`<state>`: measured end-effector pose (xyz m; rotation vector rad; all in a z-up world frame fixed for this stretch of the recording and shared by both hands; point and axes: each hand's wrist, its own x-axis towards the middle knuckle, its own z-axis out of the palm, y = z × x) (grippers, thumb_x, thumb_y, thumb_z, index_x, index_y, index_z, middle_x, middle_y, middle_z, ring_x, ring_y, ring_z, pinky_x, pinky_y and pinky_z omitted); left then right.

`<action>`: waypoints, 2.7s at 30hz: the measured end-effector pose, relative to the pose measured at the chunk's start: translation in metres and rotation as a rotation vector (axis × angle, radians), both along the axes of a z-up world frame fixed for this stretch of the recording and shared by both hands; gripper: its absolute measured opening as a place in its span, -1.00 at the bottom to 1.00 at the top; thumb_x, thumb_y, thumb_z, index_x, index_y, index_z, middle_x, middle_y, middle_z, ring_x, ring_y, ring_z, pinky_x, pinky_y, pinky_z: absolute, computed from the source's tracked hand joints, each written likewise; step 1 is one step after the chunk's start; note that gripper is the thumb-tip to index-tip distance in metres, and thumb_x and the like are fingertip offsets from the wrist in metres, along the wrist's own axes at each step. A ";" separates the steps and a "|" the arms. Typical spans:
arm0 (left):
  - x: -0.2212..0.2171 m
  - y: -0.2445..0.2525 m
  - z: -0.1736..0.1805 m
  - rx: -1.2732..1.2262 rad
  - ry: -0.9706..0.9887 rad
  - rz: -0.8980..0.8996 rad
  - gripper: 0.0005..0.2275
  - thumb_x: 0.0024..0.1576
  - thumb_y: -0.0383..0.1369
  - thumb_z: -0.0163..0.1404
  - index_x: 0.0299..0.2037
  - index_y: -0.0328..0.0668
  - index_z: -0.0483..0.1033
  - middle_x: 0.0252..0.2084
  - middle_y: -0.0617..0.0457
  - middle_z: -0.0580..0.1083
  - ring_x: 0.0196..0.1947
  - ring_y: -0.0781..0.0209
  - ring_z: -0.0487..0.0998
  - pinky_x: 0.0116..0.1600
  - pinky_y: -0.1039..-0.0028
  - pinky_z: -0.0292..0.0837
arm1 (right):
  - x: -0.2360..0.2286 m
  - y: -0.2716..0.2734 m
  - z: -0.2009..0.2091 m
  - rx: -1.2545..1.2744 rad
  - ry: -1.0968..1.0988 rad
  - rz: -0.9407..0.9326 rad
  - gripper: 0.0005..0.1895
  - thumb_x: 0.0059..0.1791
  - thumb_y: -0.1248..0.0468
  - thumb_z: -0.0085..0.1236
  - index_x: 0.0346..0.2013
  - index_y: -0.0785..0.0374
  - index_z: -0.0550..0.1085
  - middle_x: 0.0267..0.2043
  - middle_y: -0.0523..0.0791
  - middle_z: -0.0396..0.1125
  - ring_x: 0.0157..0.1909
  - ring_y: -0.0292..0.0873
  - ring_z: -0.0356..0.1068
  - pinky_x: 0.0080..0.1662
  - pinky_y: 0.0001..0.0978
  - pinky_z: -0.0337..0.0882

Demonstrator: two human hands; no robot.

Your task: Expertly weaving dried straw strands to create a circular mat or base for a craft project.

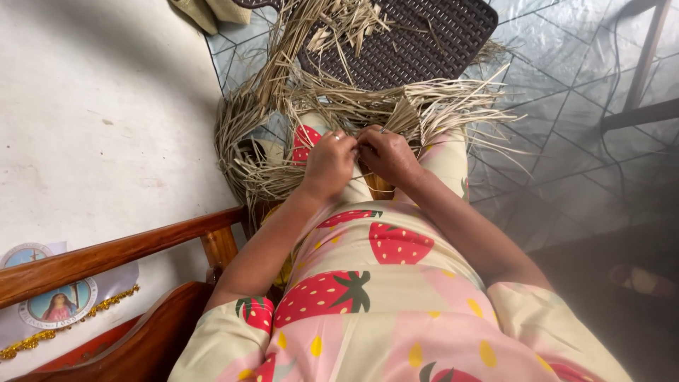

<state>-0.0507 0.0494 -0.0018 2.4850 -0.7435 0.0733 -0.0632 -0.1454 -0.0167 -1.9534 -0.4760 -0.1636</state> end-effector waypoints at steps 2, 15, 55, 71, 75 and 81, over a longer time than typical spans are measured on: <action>0.006 0.008 -0.016 -0.414 0.478 0.155 -0.89 0.12 -0.43 0.16 -0.19 -0.20 0.60 -0.38 0.04 0.46 -0.33 0.12 0.51 -0.24 0.37 0.45 | 0.004 0.000 0.008 0.046 -0.019 0.021 -0.87 0.05 0.38 0.24 -0.11 0.21 0.54 -0.14 -0.03 0.48 -0.20 0.13 0.55 -0.19 -0.04 0.55; -0.005 0.013 -0.012 -0.159 0.398 0.204 -0.94 0.06 -0.36 0.24 -0.37 0.00 0.61 -0.41 0.02 0.54 -0.22 -0.09 0.62 -0.12 0.17 0.51 | 0.012 0.004 -0.010 -0.220 -0.080 -0.068 -0.88 0.19 0.20 0.15 -0.21 0.12 0.48 -0.48 -0.13 0.39 -0.51 -0.05 0.49 -0.38 -0.25 0.53; 0.027 0.001 0.039 -0.869 0.709 0.372 -0.94 0.14 -0.51 0.20 -0.23 -0.25 0.59 -0.43 0.00 0.61 -0.38 0.44 0.59 -0.22 0.68 0.52 | 0.009 0.000 0.026 -0.163 -0.599 0.098 -0.81 0.19 0.30 0.03 -0.19 0.30 0.57 -0.22 0.04 0.42 -0.33 0.09 0.47 -0.25 -0.10 0.53; -0.002 -0.001 0.045 -0.677 0.520 0.276 -0.93 0.17 -0.52 0.22 -0.20 -0.17 0.65 -0.40 0.02 0.60 -0.35 0.37 0.54 -0.16 0.45 0.57 | 0.023 -0.011 0.025 -0.123 -0.357 0.024 -0.85 0.09 0.25 0.30 -0.07 0.19 0.60 -0.23 -0.09 0.49 0.18 0.05 0.40 0.28 0.12 0.21; -0.004 0.000 0.039 -0.655 0.502 0.258 -0.93 0.16 -0.48 0.26 -0.20 -0.15 0.68 -0.39 0.02 0.62 -0.33 0.41 0.55 -0.16 0.47 0.57 | 0.018 -0.011 0.014 -0.173 -0.364 -0.017 -0.85 0.07 0.17 0.38 -0.18 0.14 0.61 -0.13 -0.14 0.51 0.23 0.00 0.36 0.37 0.16 0.01; -0.005 0.009 0.028 -0.756 0.624 0.291 -0.86 0.04 -0.49 0.37 -0.23 -0.19 0.70 -0.41 0.07 0.61 -0.36 0.43 0.55 -0.21 0.54 0.58 | 0.015 -0.010 -0.006 -0.137 -0.362 -0.016 -0.86 0.02 0.11 0.44 -0.30 0.00 0.61 -0.20 -0.27 0.50 0.15 -0.13 0.39 0.35 0.18 0.06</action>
